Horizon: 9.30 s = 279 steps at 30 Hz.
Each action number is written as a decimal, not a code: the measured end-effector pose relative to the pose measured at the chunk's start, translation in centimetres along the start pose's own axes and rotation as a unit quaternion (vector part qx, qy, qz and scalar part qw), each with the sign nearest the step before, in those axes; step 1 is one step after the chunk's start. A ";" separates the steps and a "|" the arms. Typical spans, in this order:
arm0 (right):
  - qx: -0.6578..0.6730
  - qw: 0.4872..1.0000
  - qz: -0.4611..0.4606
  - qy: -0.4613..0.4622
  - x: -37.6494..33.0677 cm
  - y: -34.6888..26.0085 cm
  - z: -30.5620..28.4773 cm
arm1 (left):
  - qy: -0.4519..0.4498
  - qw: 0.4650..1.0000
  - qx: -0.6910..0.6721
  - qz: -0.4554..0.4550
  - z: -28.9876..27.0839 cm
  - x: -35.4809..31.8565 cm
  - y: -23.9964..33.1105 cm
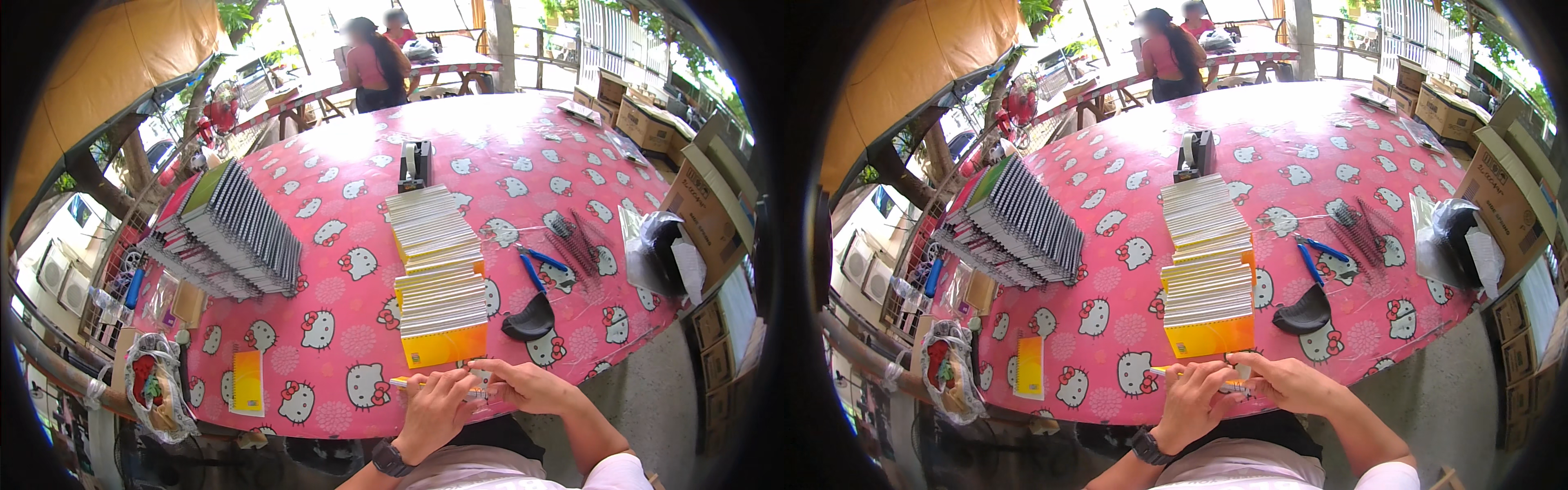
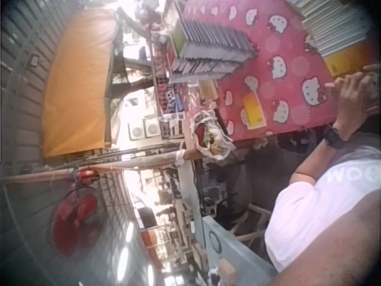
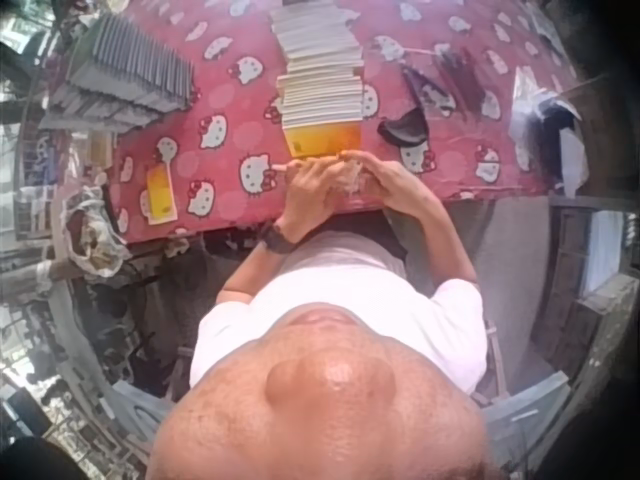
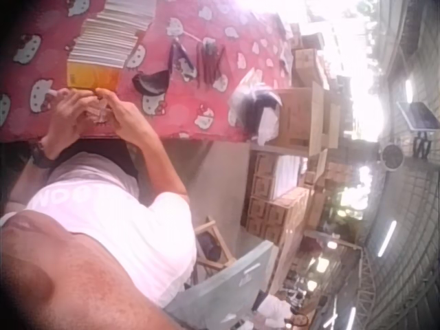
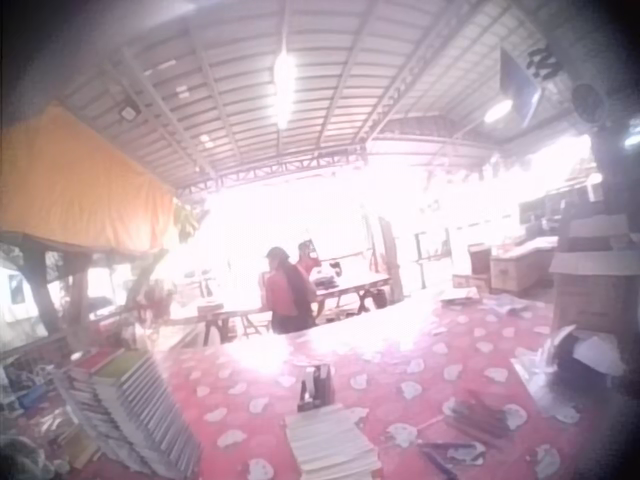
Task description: The person retrieves yellow notepads from a cardboard box and places them on a pink Hello Kitty table. They then use a handheld stapler to attach spiral bindings to the notepads one by one, stacking the finished notebooks on the table.
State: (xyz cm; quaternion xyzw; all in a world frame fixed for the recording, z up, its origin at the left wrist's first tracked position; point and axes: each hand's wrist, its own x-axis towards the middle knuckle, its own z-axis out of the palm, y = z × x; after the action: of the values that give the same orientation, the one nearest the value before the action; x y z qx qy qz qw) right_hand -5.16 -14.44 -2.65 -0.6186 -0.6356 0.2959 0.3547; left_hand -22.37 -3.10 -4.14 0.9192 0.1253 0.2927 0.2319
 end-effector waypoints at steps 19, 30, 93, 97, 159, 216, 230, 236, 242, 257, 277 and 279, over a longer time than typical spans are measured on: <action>0.044 0.998 0.055 -0.008 -0.3 0.2 -0.9 | -0.038 0.999 0.008 0.022 -0.2 -0.3 -1.1; -0.358 0.876 0.193 0.259 1.4 6.5 -1.4 | -0.016 0.999 0.020 0.031 -0.4 -0.3 -1.1; 0.397 0.915 0.003 -0.067 4.3 -1.4 1.1 | 0.125 0.866 -0.416 -0.248 -0.6 -5.0 -6.7; 0.233 0.972 0.018 -0.021 4.5 0.5 1.2 | 0.117 0.869 -0.417 -0.239 -0.6 -4.3 -6.6; -0.069 0.949 -0.052 0.302 4.8 -3.9 2.2 | 0.322 0.823 -0.377 -0.277 -8.2 -5.4 -7.3; -0.003 0.910 0.044 0.412 4.6 7.3 -6.4 | 0.074 0.995 0.060 0.021 0.5 -1.3 -1.8; -0.314 0.798 0.132 0.497 3.9 17.4 -15.3 | 0.086 0.992 0.082 0.031 -0.1 -0.3 -1.9; 0.017 0.950 0.069 0.305 3.7 3.8 -9.7 | 0.087 0.991 0.099 0.007 -0.1 -1.0 -3.0; 0.136 0.971 0.052 0.188 -0.6 1.7 -2.2 | 0.119 0.991 0.064 0.022 1.2 0.4 -1.8; 0.075 0.989 -0.039 0.120 0.5 2.8 -0.2 | 0.099 0.994 0.056 -0.002 0.8 0.1 -2.3; -0.318 0.900 0.140 0.264 0.4 7.5 -4.3 | -0.002 1.000 -0.011 0.005 0.4 1.1 0.1; -0.336 0.900 0.190 0.203 0.2 7.7 -3.7 | -0.038 0.999 -0.001 -0.005 0.3 0.5 -0.4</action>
State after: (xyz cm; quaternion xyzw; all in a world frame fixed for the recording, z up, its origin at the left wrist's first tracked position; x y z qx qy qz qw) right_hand 2.31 -14.01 -6.85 -0.8568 -0.4815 -0.0053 0.1844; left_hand -21.80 -2.69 -4.30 0.9286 0.1206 0.2569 0.2390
